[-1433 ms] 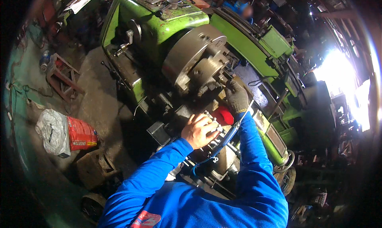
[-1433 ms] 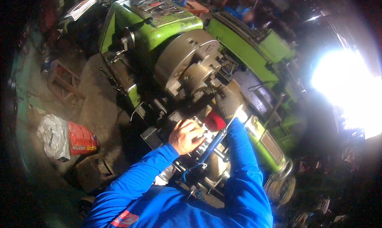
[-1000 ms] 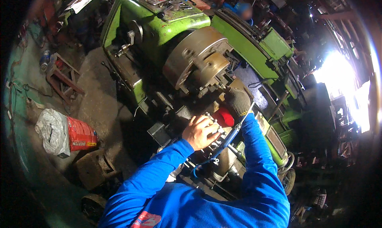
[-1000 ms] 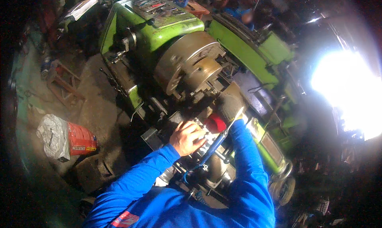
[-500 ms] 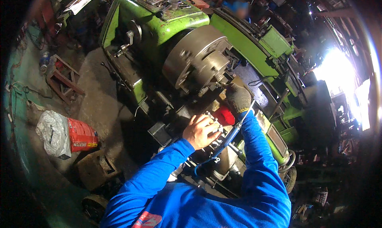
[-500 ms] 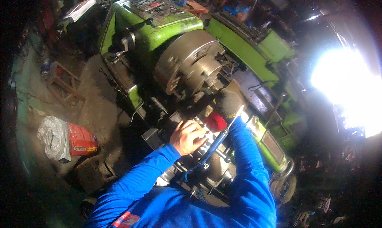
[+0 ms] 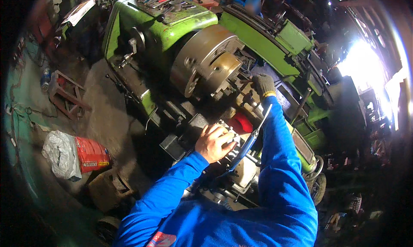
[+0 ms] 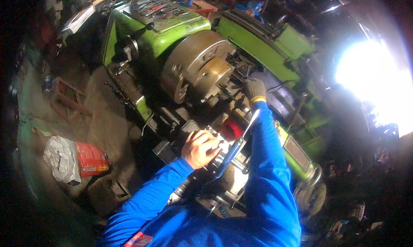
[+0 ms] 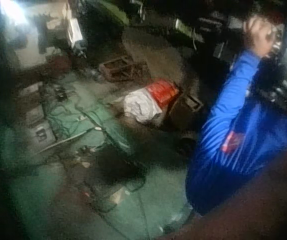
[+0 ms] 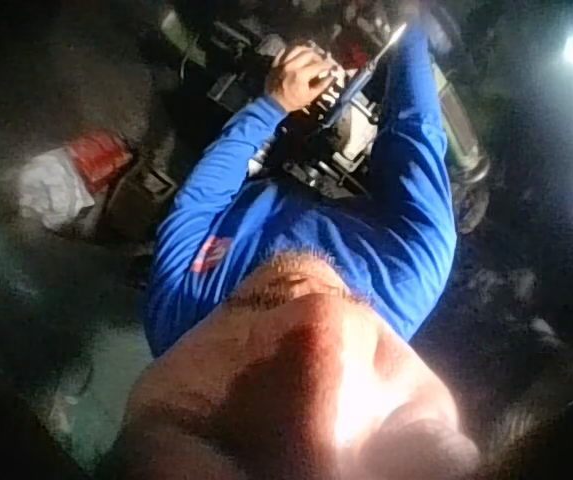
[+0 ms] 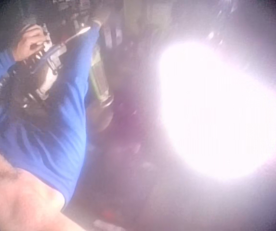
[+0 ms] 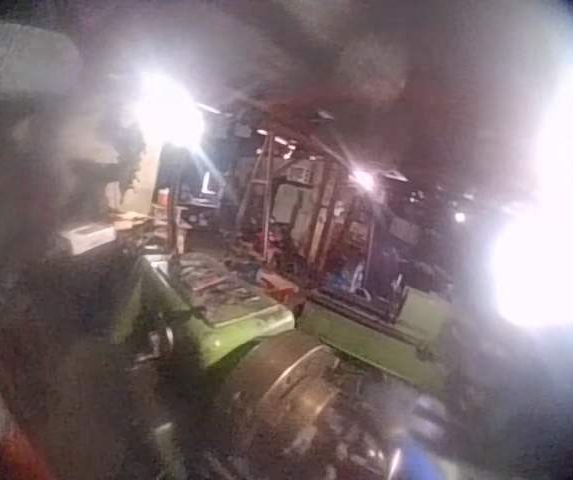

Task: The person operates a green metal lathe, repeatedly advancing the cutting tool into a rotating cylindrical workpiece and retracting it. The person uses both hands to control the tool carriage and levers while the lathe runs.

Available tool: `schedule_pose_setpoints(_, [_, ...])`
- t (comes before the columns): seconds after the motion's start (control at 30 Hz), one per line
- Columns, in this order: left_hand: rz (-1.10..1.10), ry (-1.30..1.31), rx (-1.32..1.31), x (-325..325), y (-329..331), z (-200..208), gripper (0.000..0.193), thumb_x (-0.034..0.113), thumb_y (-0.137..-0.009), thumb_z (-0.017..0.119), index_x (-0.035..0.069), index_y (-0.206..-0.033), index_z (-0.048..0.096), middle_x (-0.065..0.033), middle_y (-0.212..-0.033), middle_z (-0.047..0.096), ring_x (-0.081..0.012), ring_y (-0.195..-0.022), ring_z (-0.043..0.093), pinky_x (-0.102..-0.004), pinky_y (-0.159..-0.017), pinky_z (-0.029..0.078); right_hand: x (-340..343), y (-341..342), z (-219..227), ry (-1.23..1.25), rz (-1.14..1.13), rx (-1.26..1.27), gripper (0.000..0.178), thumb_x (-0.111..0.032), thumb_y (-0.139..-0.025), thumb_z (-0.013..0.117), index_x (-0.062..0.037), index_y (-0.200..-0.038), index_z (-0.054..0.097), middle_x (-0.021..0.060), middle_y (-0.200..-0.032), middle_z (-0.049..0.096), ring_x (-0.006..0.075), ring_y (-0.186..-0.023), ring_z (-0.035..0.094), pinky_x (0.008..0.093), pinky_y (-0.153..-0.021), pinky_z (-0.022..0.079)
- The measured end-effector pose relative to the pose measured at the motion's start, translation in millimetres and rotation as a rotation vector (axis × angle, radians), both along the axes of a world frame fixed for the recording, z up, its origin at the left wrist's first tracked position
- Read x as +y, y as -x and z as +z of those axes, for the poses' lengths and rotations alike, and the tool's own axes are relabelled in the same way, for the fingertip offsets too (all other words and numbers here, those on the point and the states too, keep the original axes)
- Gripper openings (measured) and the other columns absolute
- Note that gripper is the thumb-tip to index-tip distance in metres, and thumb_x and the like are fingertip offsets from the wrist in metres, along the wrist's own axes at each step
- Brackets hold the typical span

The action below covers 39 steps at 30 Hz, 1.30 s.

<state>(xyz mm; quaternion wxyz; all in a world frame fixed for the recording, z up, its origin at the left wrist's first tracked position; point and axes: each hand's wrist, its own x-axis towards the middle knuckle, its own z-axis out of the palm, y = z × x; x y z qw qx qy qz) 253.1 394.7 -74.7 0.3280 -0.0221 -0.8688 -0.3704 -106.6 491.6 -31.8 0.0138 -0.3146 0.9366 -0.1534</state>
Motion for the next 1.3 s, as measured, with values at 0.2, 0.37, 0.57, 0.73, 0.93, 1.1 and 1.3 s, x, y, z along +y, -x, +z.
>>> schedule_pose_setpoints(0.2, [0.015,0.020,-0.008,-2.9,-2.1,1.5,0.024,0.029,-0.084,0.083,0.016,-0.104,0.078,-0.0006,-0.106,0.072,-0.0236,-0.110,0.066,-0.0429,-0.094,0.049,-28.7,35.8,4.8,-0.492,0.300,0.315,0.015,-0.024,-0.084,0.075,-0.0134,-0.092,0.082,0.0137,-0.084,0.077,0.0336,-0.079,0.076,0.0444,-0.068,0.059])
schedule_pose_setpoints(0.37, [0.009,-0.001,-0.001,-0.1,-1.1,2.1,0.024,0.029,-0.084,0.083,0.015,-0.102,0.077,-0.0011,-0.107,0.072,-0.0235,-0.110,0.066,-0.0427,-0.093,0.048,-29.0,60.7,-11.5,-0.577,0.346,0.492,0.015,-0.026,-0.081,0.077,-0.0161,-0.090,0.083,0.0137,-0.086,0.078,0.0338,-0.081,0.077,0.0448,-0.069,0.059])
schedule_pose_setpoints(0.57, [0.028,0.028,0.002,-5.9,-5.0,-0.8,0.025,0.027,-0.083,0.084,0.014,-0.103,0.077,-0.0018,-0.104,0.071,-0.0235,-0.107,0.066,-0.0417,-0.092,0.048,-47.1,31.8,-7.4,-0.464,0.251,0.273,0.016,-0.022,-0.090,0.068,-0.0136,-0.094,0.082,0.0131,-0.087,0.078,0.0321,-0.081,0.077,0.0431,-0.069,0.061])
schedule_pose_setpoints(0.73, [0.007,0.007,0.023,0.0,2.1,2.2,0.025,0.027,-0.082,0.084,0.015,-0.103,0.078,-0.0015,-0.103,0.071,-0.0234,-0.106,0.066,-0.0416,-0.091,0.048,-19.3,14.0,-17.9,-0.149,0.070,0.182,0.024,-0.025,-0.094,0.062,-0.0074,-0.099,0.078,0.0161,-0.087,0.078,0.0350,-0.081,0.077,0.0455,-0.074,0.060])
schedule_pose_setpoints(0.93, [0.013,0.022,0.023,-1.3,0.0,0.7,0.025,0.027,-0.082,0.084,0.015,-0.104,0.078,-0.0012,-0.103,0.071,-0.0231,-0.106,0.066,-0.0419,-0.092,0.049,-11.5,-47.6,6.6,0.131,-0.112,0.023,0.035,-0.031,-0.094,0.062,-0.0100,-0.116,0.078,0.0217,-0.093,0.077,0.0396,-0.091,0.076,0.0468,-0.086,0.059])
schedule_pose_setpoints(1.1, [0.012,0.001,0.014,-0.4,-0.1,0.6,0.026,0.027,-0.082,0.084,0.015,-0.104,0.078,-0.0013,-0.104,0.071,-0.0233,-0.107,0.066,-0.0423,-0.093,0.049,-7.7,-68.6,2.5,0.024,-0.043,0.065,0.030,-0.031,-0.092,0.067,-0.0084,-0.107,0.078,0.0203,-0.095,0.077,0.0414,-0.090,0.074,0.0500,-0.084,0.059])
schedule_pose_setpoints(1.3, [0.006,0.015,0.014,-1.4,-0.3,0.5,0.024,0.029,-0.085,0.083,0.015,-0.104,0.079,-0.0015,-0.105,0.071,-0.0232,-0.108,0.066,-0.0427,-0.093,0.049,0.3,-120.6,22.8,-0.003,0.257,0.295,0.029,-0.038,-0.089,0.072,-0.0104,-0.096,0.077,0.0184,-0.088,0.075,0.0417,-0.084,0.073,0.0511,-0.075,0.057])
